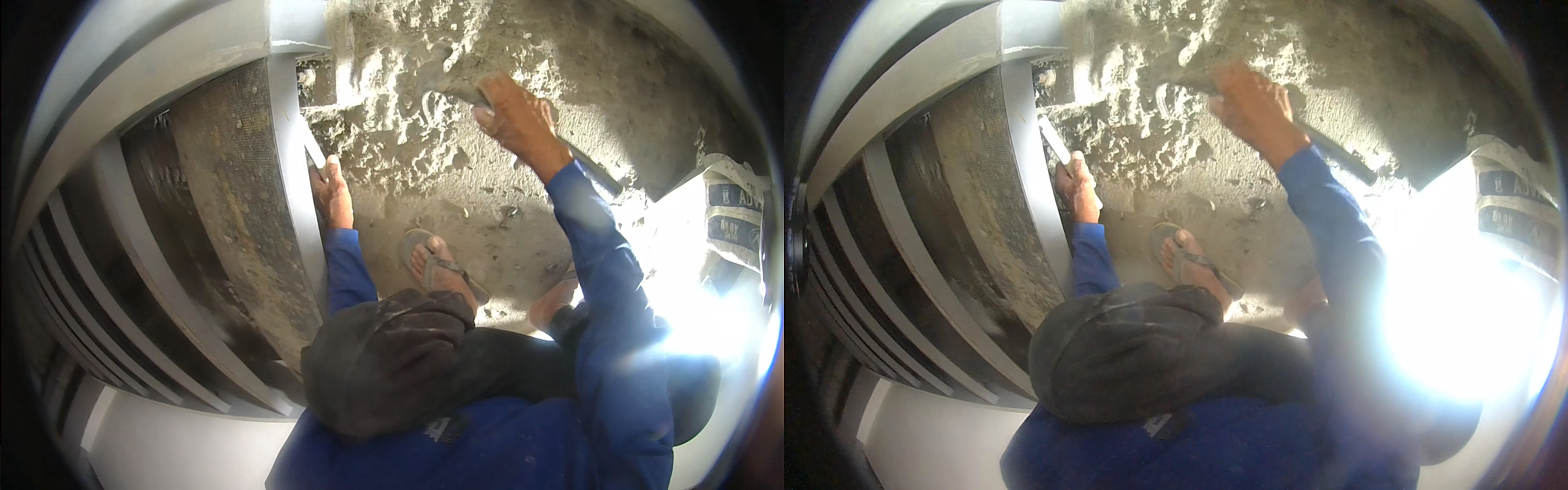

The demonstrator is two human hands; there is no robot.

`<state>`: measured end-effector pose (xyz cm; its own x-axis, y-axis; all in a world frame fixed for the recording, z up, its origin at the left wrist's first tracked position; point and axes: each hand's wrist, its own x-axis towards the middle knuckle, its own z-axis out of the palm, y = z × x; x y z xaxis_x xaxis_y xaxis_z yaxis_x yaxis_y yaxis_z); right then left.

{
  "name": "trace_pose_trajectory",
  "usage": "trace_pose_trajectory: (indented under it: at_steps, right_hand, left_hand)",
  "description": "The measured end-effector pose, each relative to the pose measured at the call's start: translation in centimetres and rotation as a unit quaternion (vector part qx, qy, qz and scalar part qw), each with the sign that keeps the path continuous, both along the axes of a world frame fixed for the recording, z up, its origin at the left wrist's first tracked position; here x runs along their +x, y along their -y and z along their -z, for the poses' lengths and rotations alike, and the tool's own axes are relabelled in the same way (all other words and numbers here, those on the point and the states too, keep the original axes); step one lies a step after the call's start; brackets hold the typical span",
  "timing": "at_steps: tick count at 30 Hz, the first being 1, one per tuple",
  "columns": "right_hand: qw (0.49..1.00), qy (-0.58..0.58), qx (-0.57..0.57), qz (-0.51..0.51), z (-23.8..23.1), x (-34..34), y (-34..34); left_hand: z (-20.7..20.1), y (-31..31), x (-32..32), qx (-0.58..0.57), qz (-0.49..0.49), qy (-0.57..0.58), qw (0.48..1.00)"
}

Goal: The person uses a hammer and chisel to chip away concrete from a floor area next to a metal grate. They repeatedly strike the chisel to break up the material and occasionally clear debris by hand.

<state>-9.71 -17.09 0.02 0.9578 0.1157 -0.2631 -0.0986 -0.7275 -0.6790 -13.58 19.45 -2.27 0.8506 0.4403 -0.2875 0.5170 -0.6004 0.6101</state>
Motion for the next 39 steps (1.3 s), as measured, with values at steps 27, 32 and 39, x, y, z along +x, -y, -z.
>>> trace_pose_trajectory:
  at_steps: [27,32,39]
  right_hand:
    - [0.879,0.217,0.004,-0.425,-2.4,4.2,-9.0]
    - [0.876,0.103,-0.056,-0.467,-3.8,6.5,-9.4]
    - [0.866,0.104,-0.039,-0.487,-3.4,7.2,-10.0]
  left_hand:
    - [4.2,-5.3,-1.4,-0.452,-0.175,0.089,0.87]
    - [4.1,-5.3,-1.5,-0.429,-0.165,0.085,0.884]
    - [5.0,-6.3,-1.8,-0.398,-0.156,0.078,0.901]
